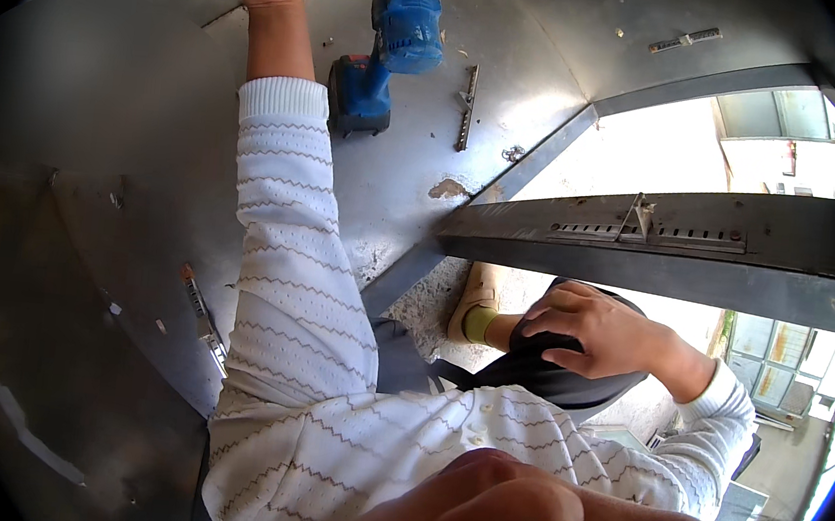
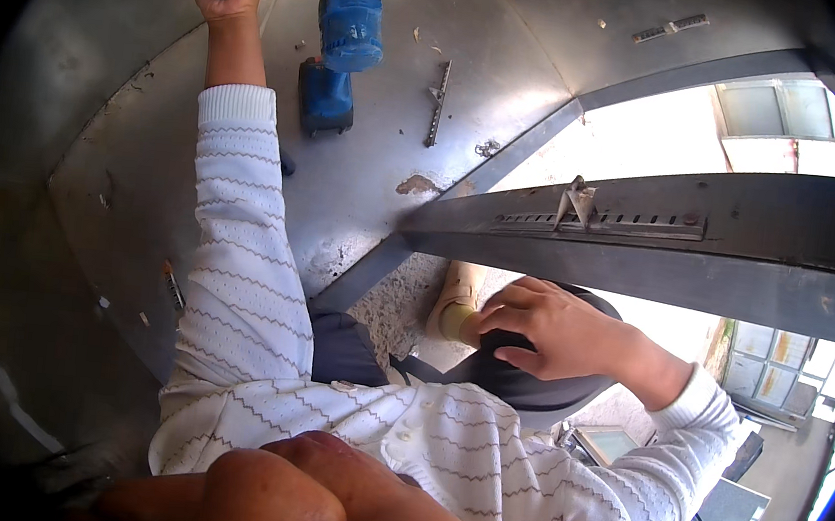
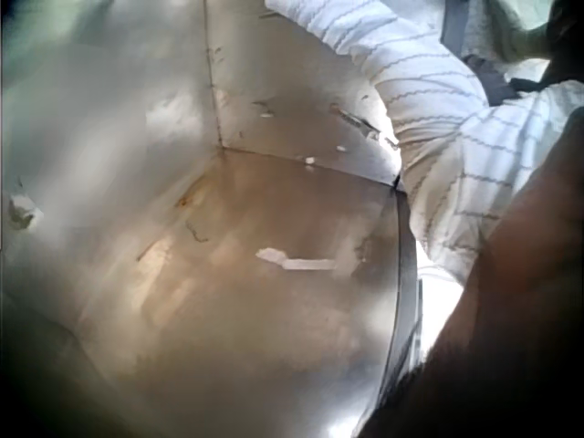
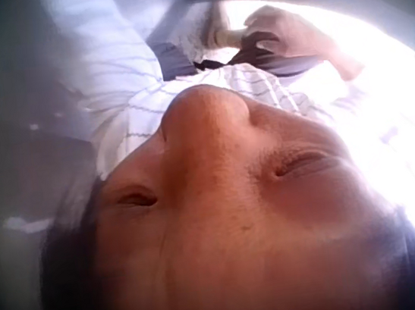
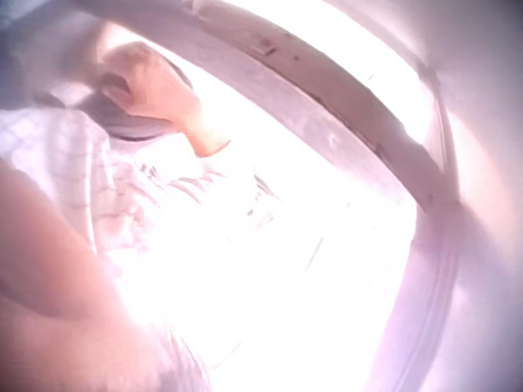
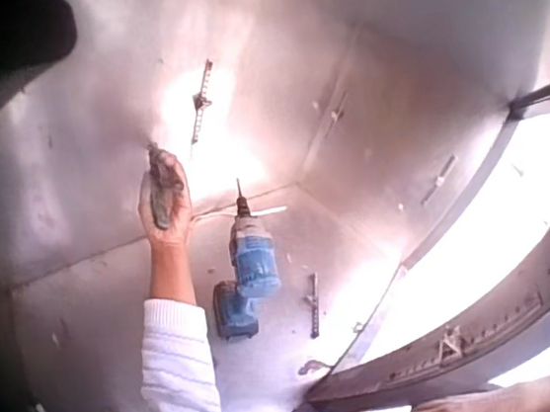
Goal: The person uses a cordless drill to fasten screws into a metal frame, then switches to a screwdriver to tighten the fasteners. They also use pliers to adjust a white cable or wire running along the metal surface.
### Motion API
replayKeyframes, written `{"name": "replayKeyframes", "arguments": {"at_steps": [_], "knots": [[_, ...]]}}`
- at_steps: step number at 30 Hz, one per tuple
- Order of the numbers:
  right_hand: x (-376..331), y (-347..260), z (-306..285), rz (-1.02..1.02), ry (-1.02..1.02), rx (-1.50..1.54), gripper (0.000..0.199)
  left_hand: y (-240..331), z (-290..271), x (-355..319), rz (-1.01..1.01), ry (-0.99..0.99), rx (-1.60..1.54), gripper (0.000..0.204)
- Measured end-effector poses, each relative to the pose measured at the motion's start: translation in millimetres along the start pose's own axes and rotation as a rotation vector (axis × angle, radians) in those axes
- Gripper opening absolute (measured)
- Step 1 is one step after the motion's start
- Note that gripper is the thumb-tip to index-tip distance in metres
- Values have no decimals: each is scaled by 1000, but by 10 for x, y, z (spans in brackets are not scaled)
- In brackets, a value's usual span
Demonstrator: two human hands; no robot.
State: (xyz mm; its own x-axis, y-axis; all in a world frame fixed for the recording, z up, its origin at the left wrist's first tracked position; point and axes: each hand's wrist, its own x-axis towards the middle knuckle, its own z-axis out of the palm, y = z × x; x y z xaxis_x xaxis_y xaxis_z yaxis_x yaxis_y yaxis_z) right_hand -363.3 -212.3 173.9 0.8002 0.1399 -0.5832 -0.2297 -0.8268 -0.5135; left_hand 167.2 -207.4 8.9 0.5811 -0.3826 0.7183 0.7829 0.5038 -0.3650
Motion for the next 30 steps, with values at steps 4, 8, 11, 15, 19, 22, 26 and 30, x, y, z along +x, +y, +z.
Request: {"name": "replayKeyframes", "arguments": {"at_steps": [4, 8, 11, 15, 19, 22, 26, 30], "knots": [[-545, 465, -433, 464, 27, 64, 44, -10, 25, 0, 20, 53, 5, 38], [-267, 1409, -929, 478, 404, 484, 50, -154, -215, 24, 74, 46, 0, 37], [870, 1617, -1223, 103, 386, 488, 49, 57, -188, 45, 92, 49, 112, 38], [2137, 1564, -1292, -63, 356, 405, 84, 34, -153, 42, 98, 93, 176, 36], [2949, 1418, -1050, -356, 471, 574, 92, -22, -225, 116, 123, 127, 259, 35], [3304, 1305, -685, -476, 759, 545, 60, -27, -207, 62, 108, 141, 253, 37], [3508, 1158, -582, -499, 927, 359, 29, -131, 129, 5, 73, 138, 243, 42], [3521, 1285, -521, -427, 913, 349, 17, 2, -23, -112, 80, 133, 186, 44]]}}
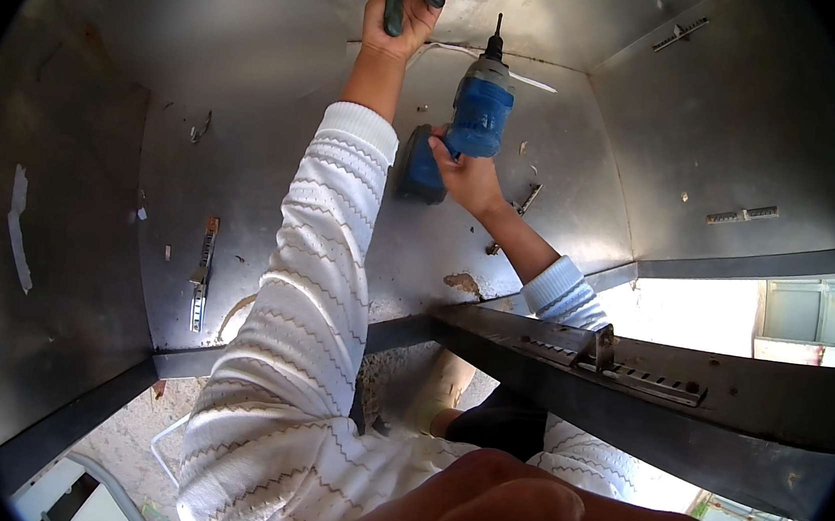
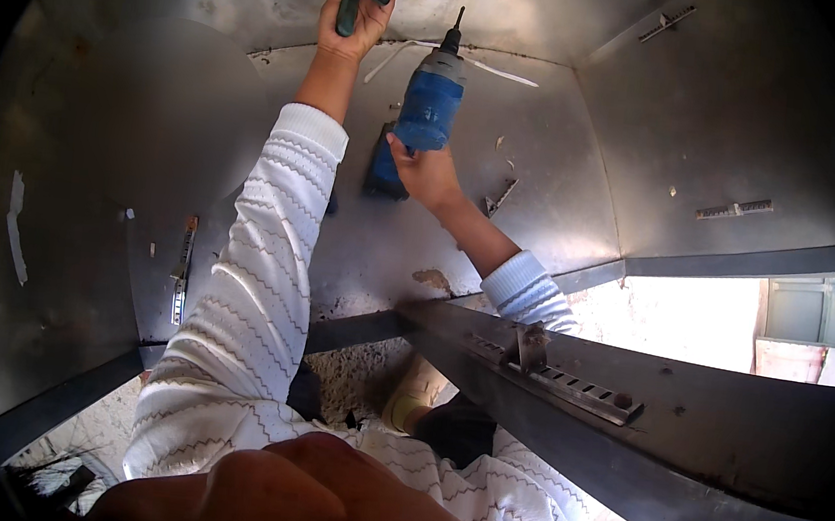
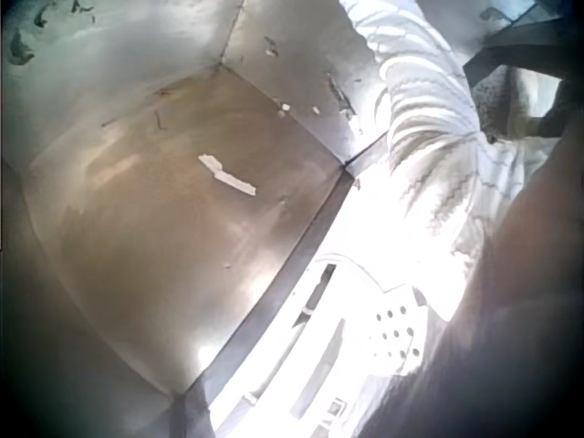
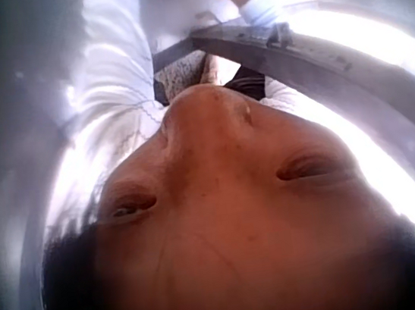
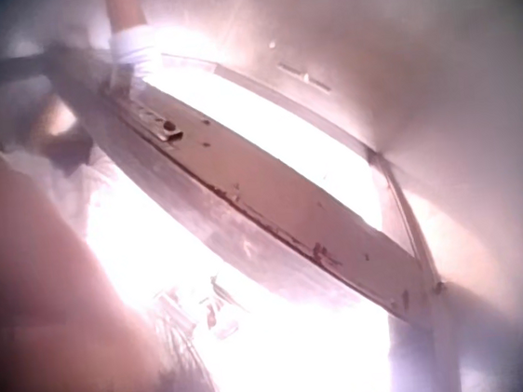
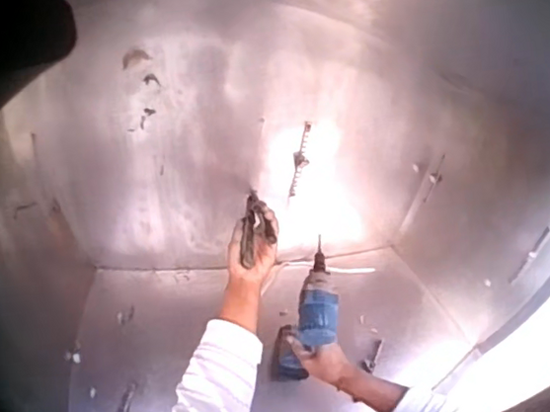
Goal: The person uses a cordless drill to fasten screws into a metal frame, then switches to a screwdriver to tighten the fasteners. They also use pliers to adjust a white cable or wire running along the metal surface.
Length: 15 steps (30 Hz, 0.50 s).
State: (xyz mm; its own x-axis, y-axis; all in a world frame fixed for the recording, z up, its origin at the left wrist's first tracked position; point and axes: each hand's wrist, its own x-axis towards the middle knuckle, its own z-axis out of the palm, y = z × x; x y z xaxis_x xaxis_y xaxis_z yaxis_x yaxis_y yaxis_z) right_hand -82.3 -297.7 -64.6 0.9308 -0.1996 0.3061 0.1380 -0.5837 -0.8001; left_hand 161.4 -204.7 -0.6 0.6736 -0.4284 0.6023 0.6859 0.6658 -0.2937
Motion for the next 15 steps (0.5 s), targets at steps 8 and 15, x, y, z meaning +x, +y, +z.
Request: {"name": "replayKeyframes", "arguments": {"at_steps": [8, 15], "knots": [[-1, 85, -497, -115, 127, -101, 10, -135, -49, 2, 3, 13, 14, 39], [22, -83, -924, 275, -56, -571, 26, -201, -174, 18, 49, 65, 250, 43]]}}
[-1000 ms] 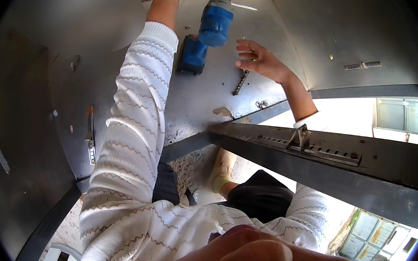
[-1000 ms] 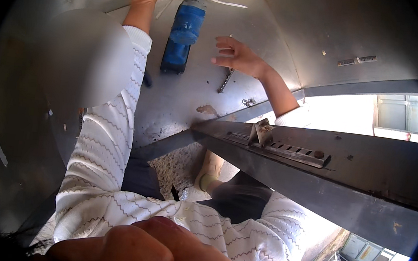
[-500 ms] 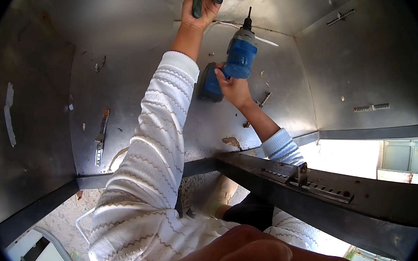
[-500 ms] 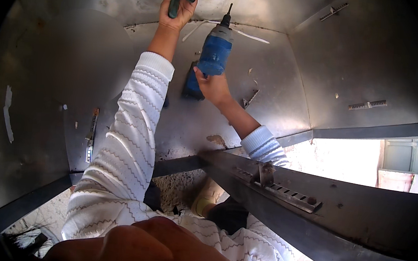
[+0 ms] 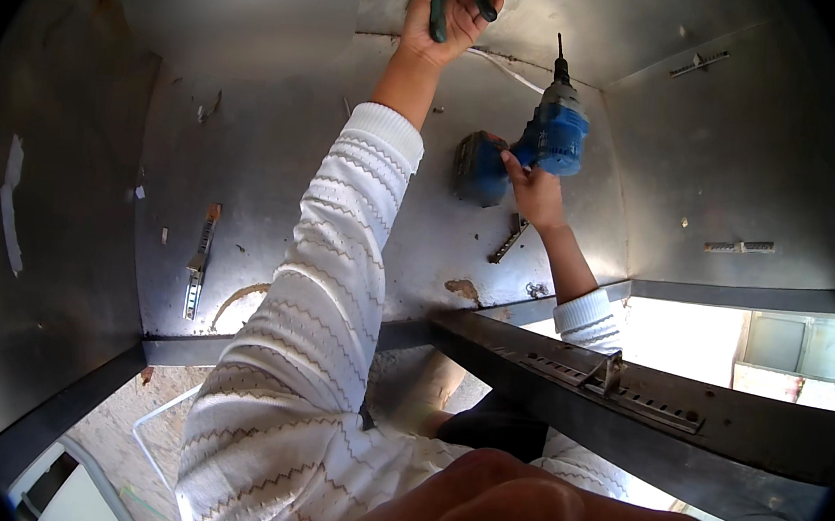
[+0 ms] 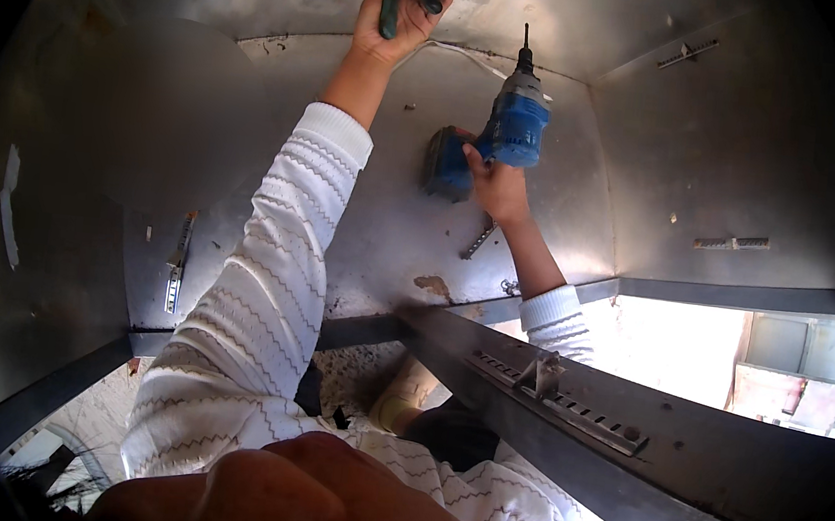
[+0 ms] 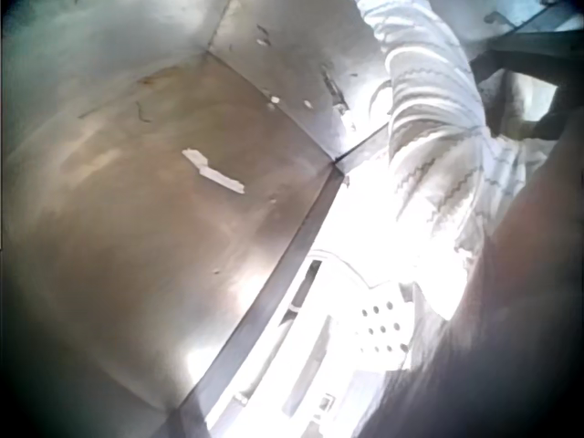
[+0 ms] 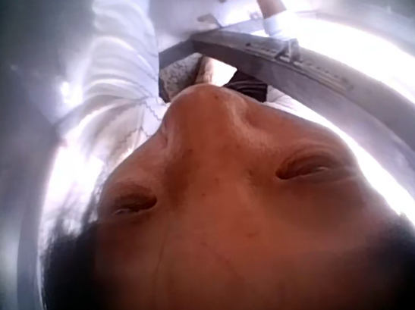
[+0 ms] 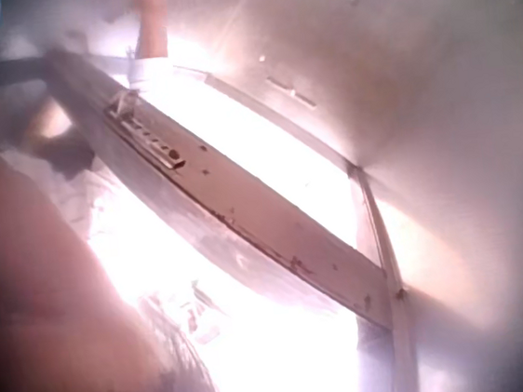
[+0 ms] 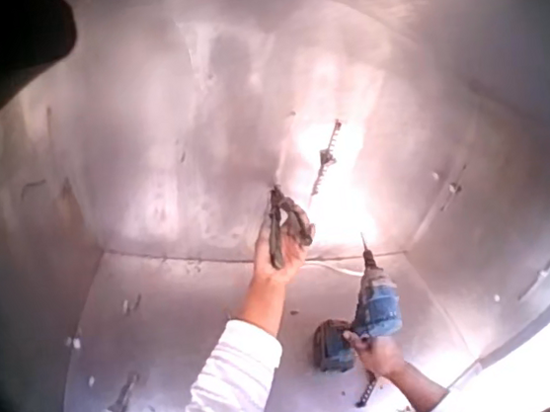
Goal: The person uses a cordless drill to fasten screws into a metal frame, then switches to a screwdriver to tighten the fasteners. They also use pliers to adjust a white cable or wire running along the metal surface.
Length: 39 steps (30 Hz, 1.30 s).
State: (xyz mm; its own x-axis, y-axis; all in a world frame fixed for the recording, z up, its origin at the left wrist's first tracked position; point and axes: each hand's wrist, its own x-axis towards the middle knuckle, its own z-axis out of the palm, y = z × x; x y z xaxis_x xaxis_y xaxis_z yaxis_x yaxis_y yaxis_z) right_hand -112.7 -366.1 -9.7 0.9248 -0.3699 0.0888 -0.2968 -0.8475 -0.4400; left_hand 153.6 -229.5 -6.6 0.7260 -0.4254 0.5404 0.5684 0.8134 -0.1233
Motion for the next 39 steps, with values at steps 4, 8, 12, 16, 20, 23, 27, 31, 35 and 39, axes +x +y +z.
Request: {"name": "replayKeyframes", "arguments": {"at_steps": [4, 8, 12, 16, 20, 23, 27, 31, 35, 39], "knots": [[-198, -231, -955, -69, -608, -468, 38, -127, 41, 37, -45, 24, -15, 46], [-49, -939, -1262, -65, -574, 284, 36, 114, 57, -67, 38, 41, 129, 48], [446, -1350, -1067, -353, -98, 440, 48, -101, 55, 90, -78, 141, -118, 63], [799, -1324, -713, -387, -100, 508, 57, -60, 29, 79, -64, 92, -28, 64], [890, -1067, -546, -531, 100, 373, 54, -228, 243, -14, 25, 205, -35, 54], [957, -1203, -540, -608, 52, 473, 48, -118, 144, -15, -13, 87, 41, 56], [992, -1254, -485, -645, 201, 276, 38, 14, -62, 9, -136, -228, 62, 58], [1075, -1121, -489, -722, 373, 132, 34, -162, 30, 50, 27, 403, 316, 59], [1050, -1162, -490, -694, 376, 165, 33, -239, 248, 88, 171, 709, 607, 62], [1048, -1141, -420, -692, 364, 143, 35, -257, 269, 125, 120, 886, 1118, 97]]}}
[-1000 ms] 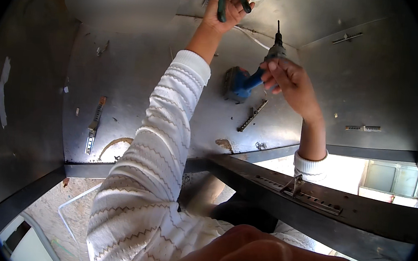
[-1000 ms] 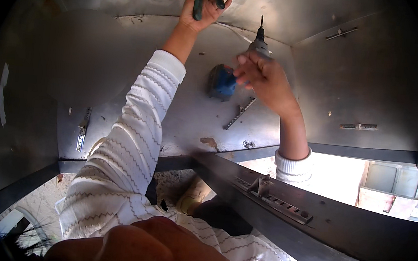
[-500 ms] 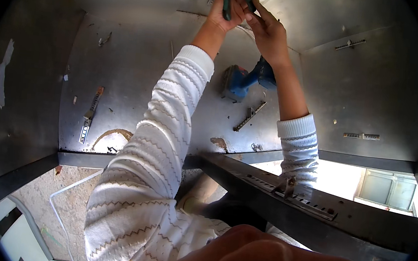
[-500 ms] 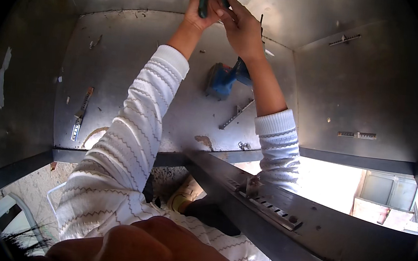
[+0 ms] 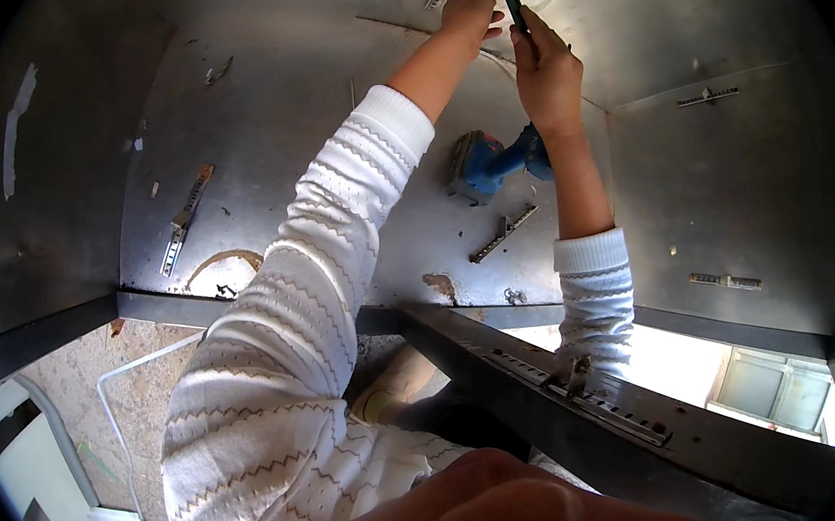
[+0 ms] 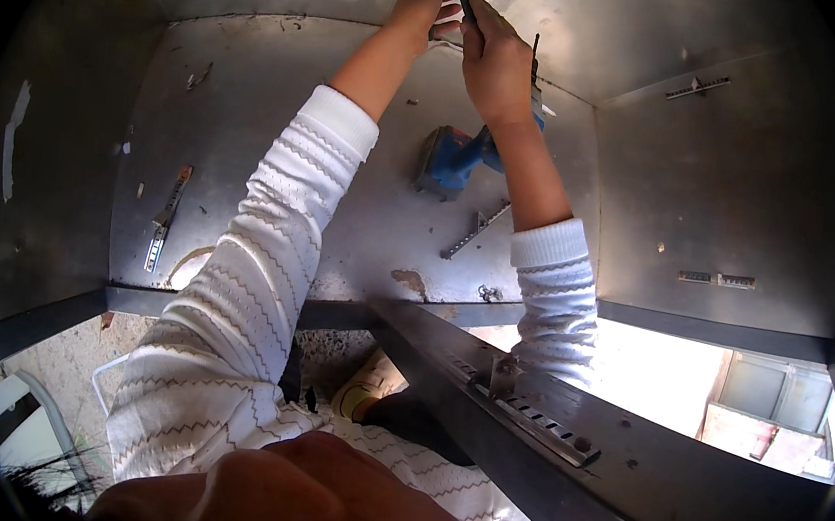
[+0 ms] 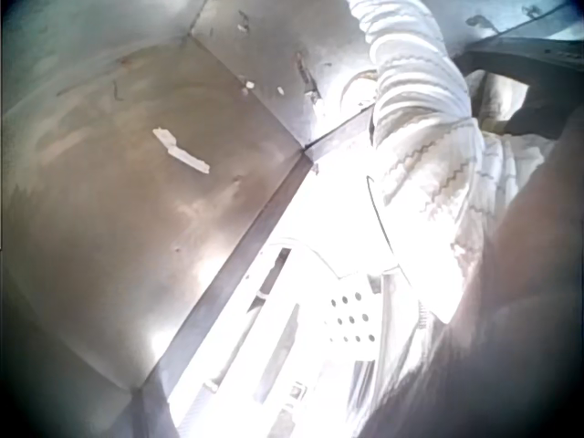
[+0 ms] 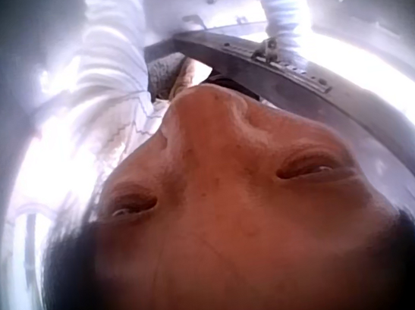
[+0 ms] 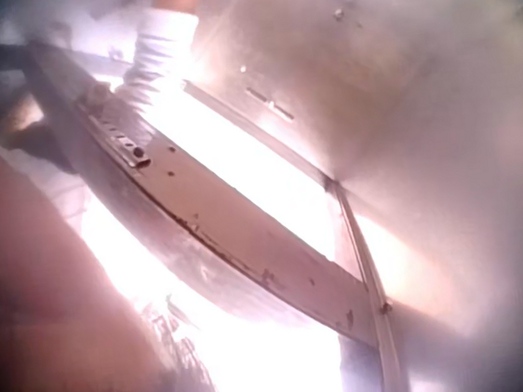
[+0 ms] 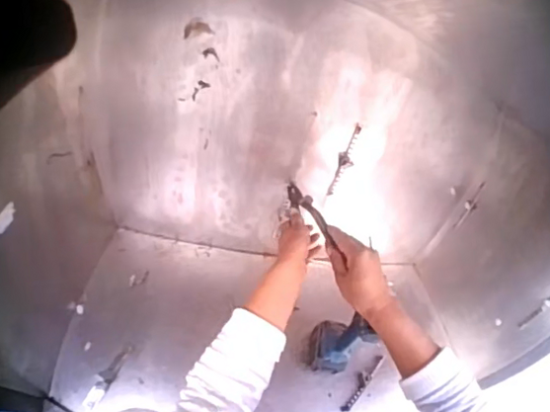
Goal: The person uses a cordless drill to fasten screws into a metal frame, then switches to a screwdriver to tighten the fasteners. They also use pliers to adjust a white cable or wire running along the metal surface.
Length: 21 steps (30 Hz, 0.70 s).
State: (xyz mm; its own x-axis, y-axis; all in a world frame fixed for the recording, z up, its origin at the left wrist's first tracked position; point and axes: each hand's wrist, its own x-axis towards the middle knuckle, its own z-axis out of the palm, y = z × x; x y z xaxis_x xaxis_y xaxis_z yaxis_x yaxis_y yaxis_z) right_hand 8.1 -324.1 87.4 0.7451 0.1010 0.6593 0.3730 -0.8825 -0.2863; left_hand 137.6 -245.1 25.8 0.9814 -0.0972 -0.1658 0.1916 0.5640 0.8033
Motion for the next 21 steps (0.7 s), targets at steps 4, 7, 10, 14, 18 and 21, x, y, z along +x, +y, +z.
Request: {"name": "replayKeyframes", "arguments": {"at_steps": [4, 7, 10, 14, 18, 21], "knots": [[-53, -35, -34, -23, -105, 29, 43, 200, 26, -235, -2, -68, 233, 66], [-94, -27, -29, -60, -143, 29, 50, 139, -10, -182, 15, -92, 201, 40], [-177, -195, -222, -20, -95, -4, 53, 171, -36, -189, -49, -177, 221, 41], [-369, -387, -452, 39, 59, -20, 54, 377, -288, -146, -202, -197, 257, 46], [-504, -94, -606, 163, 101, -159, 54, 521, -288, -161, -347, -212, 82, 44], [-579, 85, -587, 185, 88, -232, 53, 514, -307, -164, -457, -313, -238, 42]]}}
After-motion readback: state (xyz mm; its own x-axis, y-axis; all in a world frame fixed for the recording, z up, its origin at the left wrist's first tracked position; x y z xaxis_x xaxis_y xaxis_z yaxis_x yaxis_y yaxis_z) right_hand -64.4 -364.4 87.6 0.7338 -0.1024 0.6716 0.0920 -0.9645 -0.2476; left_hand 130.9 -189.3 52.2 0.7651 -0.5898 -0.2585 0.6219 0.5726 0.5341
